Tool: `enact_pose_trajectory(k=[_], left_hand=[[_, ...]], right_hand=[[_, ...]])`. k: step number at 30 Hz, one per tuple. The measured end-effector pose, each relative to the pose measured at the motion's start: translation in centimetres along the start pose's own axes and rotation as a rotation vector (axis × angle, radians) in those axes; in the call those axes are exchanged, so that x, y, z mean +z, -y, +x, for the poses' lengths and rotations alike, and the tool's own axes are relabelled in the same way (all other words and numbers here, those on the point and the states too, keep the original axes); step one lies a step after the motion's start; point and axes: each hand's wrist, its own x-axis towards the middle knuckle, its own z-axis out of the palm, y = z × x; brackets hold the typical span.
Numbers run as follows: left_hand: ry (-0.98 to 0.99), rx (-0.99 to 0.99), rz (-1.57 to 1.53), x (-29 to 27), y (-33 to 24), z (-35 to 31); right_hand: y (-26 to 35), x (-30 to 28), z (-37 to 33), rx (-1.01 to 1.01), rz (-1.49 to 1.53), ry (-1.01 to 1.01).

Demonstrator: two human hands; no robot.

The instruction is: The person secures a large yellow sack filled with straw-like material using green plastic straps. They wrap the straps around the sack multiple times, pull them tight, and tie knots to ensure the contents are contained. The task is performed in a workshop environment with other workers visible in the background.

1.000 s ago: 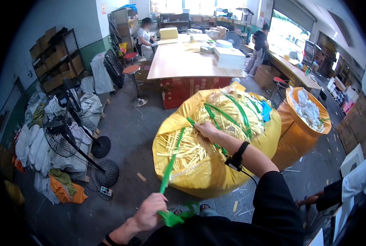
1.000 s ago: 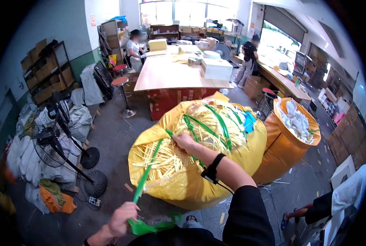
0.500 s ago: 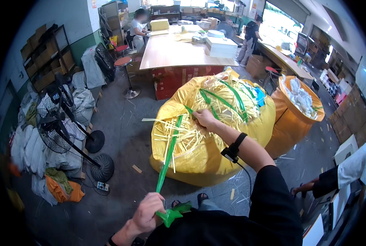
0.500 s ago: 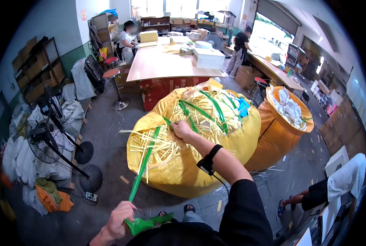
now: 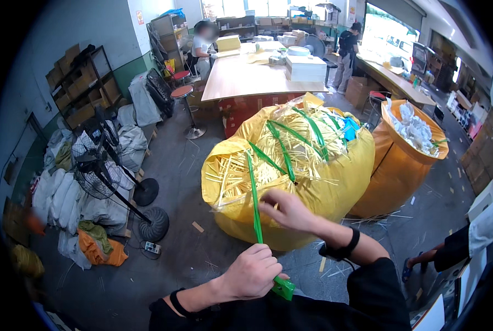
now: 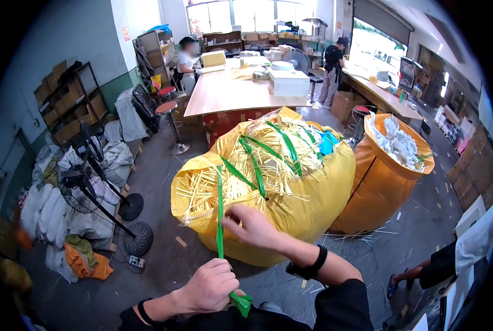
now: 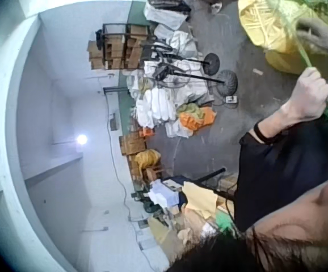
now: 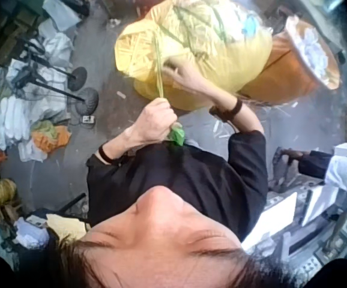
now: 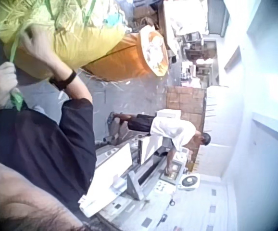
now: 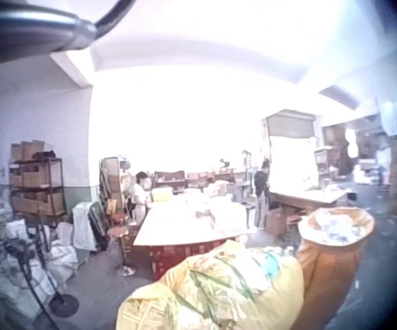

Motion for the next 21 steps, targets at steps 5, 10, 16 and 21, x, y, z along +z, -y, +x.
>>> enact_pose_trajectory(k=[5,10,16,21], left_hand=[[0.045,0.104,0.050,3.4,0.4,3.5],[0.121,-0.030,0.266,7.2,-1.0,5.7],[0.187,0.065,0.224,13.3,2.0,8.4],[-0.084,-0.038,0.520,9.8,8.8,9.2]], right_hand=[[-1.0,0.8,-9.4,0.565,1.422,0.433],[-2.5,-4.2,-19.8,0.291,1.376,0.803],[-7.6,-12.4,-33.7,0.791,0.224,0.131],[-13.7,-22.4,-51.5,0.844,-0.115,-0.425]])
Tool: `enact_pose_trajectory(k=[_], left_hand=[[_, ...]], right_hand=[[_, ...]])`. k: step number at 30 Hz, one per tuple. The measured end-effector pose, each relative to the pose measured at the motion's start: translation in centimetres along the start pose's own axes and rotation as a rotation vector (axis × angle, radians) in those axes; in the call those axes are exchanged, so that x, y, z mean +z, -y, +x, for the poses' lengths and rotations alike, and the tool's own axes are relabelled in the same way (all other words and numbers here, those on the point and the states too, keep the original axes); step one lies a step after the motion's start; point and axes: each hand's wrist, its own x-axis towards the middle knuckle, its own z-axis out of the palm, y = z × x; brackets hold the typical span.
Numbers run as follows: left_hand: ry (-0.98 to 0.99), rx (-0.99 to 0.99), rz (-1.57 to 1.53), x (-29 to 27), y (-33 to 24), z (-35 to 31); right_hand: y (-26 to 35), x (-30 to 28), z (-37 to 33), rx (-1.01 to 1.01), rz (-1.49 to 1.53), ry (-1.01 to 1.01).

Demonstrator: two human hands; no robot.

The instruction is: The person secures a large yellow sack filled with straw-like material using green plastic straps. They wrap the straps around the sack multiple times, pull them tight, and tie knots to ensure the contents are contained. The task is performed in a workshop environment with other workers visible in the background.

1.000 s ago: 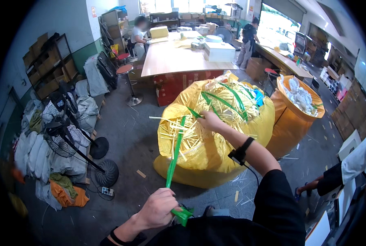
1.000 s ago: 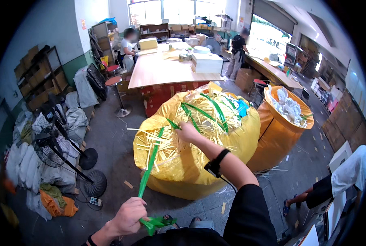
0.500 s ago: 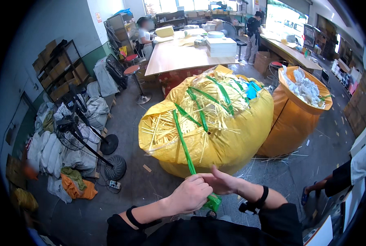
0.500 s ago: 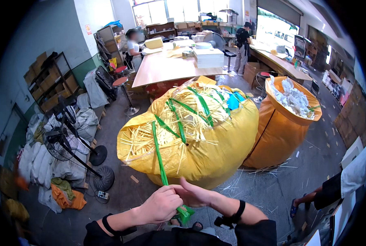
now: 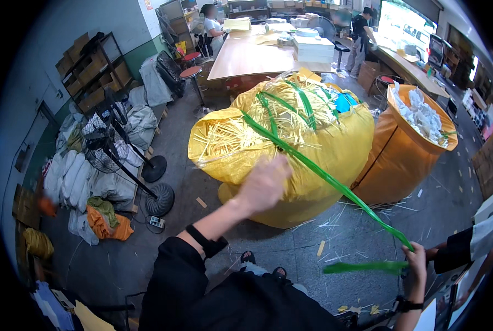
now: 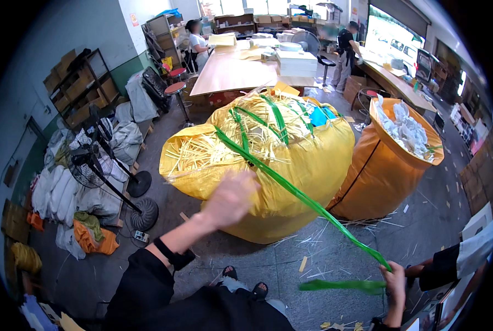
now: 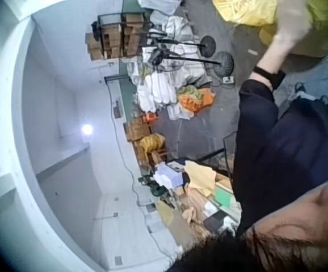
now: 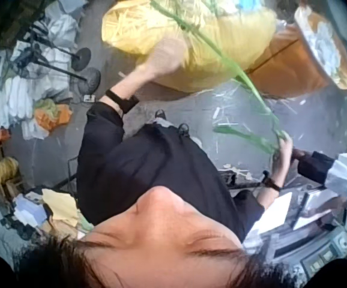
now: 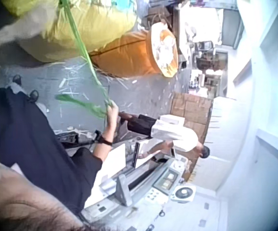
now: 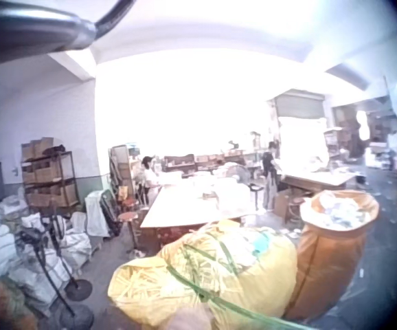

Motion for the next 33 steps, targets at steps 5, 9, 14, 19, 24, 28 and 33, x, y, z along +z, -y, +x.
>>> enact_pose_trajectory(k=[5,9,14,19,24,28,33], left_hand=[[-0.432,-0.985,0.337,-7.7,11.6,-5.9],[0.094,-1.302,-0.896,-7.7,19.5,-12.4],[-0.447,-1.102,-0.990,-9.2,19.2,-11.3],[-0.462,-0.931,-0.965,-7.4,22.0,-9.1],[-0.502,-0.773,-0.815,-6.2,23.4,-9.2],[-0.383,-0.670,-1.053,-7.3,24.1,-10.0],[-0.419,-0.639,-1.305,-6.7,23.6,-12.3]], right_hand=[[-4.4,-11.6,-7.0,0.178,-0.082,-0.336],[-12.1,-18.7,-12.7,-0.027,-0.309,-0.545],[-10.0,-21.8,-17.0,-0.085,0.086,-0.767],[-5.9,-20.0,-21.5,0.190,-0.490,-0.828],[6.4,-11.7,-12.4,0.442,-0.979,-0.454],[21.4,-4.2,-0.6,0.110,-0.838,-0.046],[46.7,19.3,12.6,-0.578,-0.189,0.220]])
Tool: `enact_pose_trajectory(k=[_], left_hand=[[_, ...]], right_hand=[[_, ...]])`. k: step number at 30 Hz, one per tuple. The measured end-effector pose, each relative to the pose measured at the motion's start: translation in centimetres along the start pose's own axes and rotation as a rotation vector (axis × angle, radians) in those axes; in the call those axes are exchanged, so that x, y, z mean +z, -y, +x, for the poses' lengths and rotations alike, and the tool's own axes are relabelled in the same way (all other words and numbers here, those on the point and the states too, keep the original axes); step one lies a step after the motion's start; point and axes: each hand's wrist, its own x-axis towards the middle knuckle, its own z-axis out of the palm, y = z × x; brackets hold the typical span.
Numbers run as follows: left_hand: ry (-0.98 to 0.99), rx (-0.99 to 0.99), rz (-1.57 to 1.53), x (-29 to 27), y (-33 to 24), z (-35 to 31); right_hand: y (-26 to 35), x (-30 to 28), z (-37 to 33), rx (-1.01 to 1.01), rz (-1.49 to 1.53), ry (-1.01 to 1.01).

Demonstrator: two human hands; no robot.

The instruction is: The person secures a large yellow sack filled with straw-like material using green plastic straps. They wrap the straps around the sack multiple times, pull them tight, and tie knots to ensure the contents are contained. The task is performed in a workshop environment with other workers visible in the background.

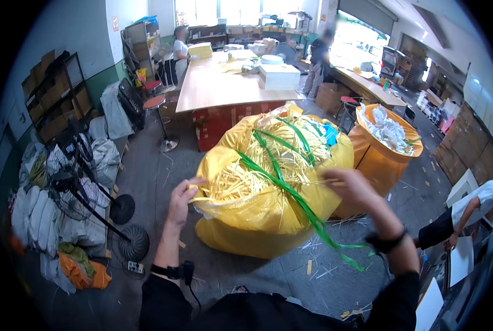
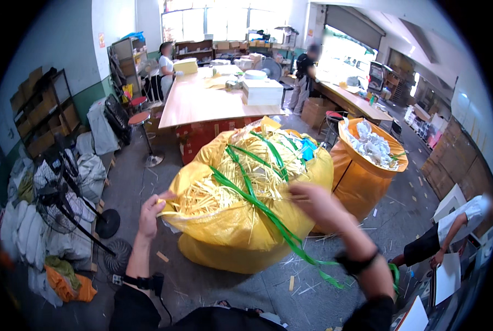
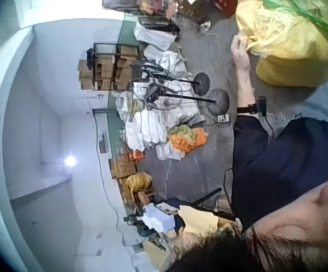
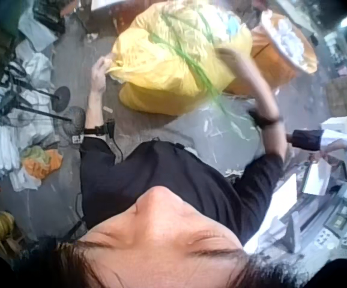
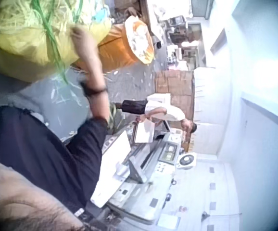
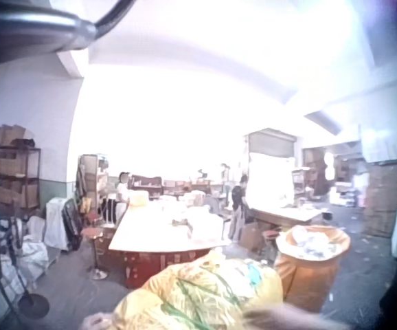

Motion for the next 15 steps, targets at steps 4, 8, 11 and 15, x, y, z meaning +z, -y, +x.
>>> enact_pose_trajectory(k=[4,8,11,15], left_hand=[[-0.050,0.043,0.011,1.1,0.2,0.0],[-0.050,0.054,-0.122,2.3,1.1,0.4],[-0.140,0.057,-0.362,4.3,0.3,0.2],[-0.233,0.059,-0.380,7.4,-1.3,0.9]], right_hand=[[6.2,14.4,14.8,-0.334,-0.421,0.314],[1.4,26.2,26.0,-0.616,-0.715,0.944],[-0.6,29.2,28.0,-0.740,-0.663,0.991],[4.5,26.7,25.1,-0.444,-0.726,1.010]])
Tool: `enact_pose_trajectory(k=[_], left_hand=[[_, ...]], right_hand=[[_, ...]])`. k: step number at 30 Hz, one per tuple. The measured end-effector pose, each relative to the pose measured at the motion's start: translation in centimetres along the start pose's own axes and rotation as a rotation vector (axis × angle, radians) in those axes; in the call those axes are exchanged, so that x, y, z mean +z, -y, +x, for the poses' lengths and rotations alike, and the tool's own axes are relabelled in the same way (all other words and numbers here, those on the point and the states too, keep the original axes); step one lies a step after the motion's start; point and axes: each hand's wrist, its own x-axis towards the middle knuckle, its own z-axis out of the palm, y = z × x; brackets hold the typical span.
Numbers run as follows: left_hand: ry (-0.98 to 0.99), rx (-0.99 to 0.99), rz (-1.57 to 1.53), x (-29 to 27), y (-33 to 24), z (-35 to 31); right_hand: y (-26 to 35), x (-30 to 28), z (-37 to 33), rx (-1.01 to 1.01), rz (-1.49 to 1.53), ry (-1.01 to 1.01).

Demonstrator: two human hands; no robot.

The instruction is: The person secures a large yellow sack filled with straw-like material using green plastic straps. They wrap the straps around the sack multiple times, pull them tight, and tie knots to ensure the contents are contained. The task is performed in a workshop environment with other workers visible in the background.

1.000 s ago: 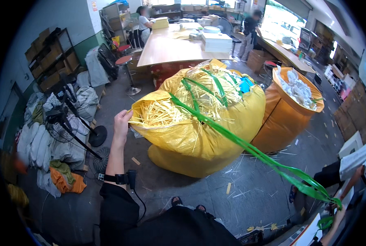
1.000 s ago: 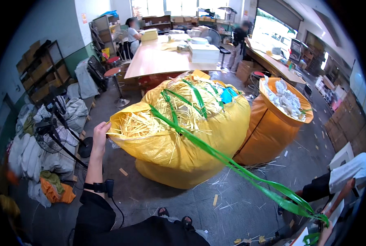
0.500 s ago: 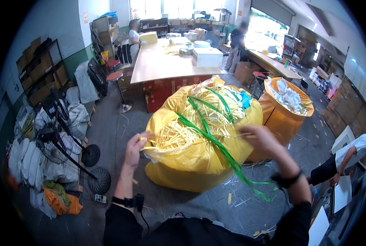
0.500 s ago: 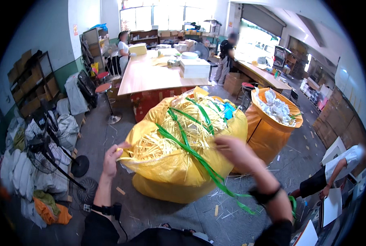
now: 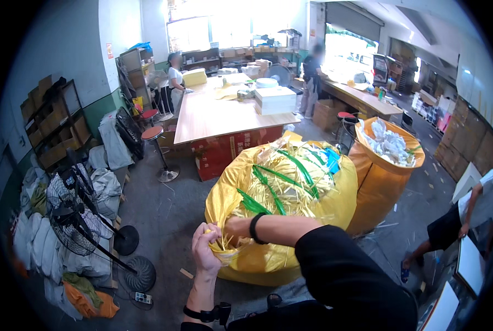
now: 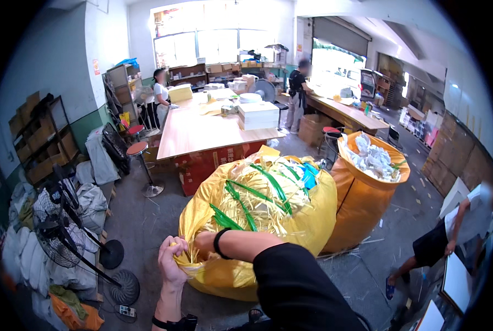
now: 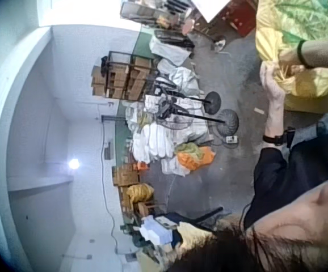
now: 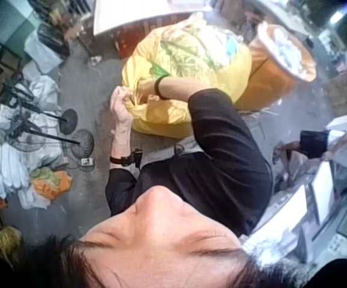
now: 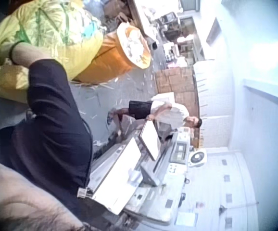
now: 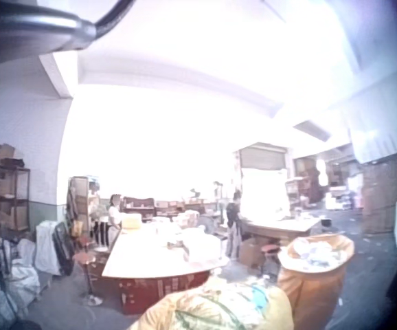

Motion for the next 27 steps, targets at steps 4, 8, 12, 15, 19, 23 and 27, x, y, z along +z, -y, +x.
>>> enact_pose_trajectory(k=[4,8,12,15,19,23,27], left_hand=[[0.023,-0.008,0.058,0.0,-0.6,0.7],[0.047,-0.098,0.177,-1.4,-1.8,2.5],[0.076,-0.085,0.397,-1.6,-2.4,2.7],[0.098,-0.103,0.355,0.5,-0.2,4.0],[0.247,-0.084,0.538,1.1,1.2,3.9],[0.442,0.250,0.701,-1.0,0.7,4.8],[0.490,0.258,0.515,-6.7,4.8,6.2]], right_hand=[[-2.4,0.3,2.4,-0.054,0.123,0.018],[-5.9,-0.7,-4.3,-0.307,0.280,-0.273],[-0.3,-1.7,-20.6,-0.262,0.334,-0.682],[3.2,3.1,-18.4,-0.060,-0.025,-0.881],[0.8,1.7,-9.6,-0.026,-0.069,-1.010],[-1.9,0.3,-6.3,-0.180,0.089,-0.750],[-1.7,1.7,-6.8,-0.142,0.029,-0.938]])
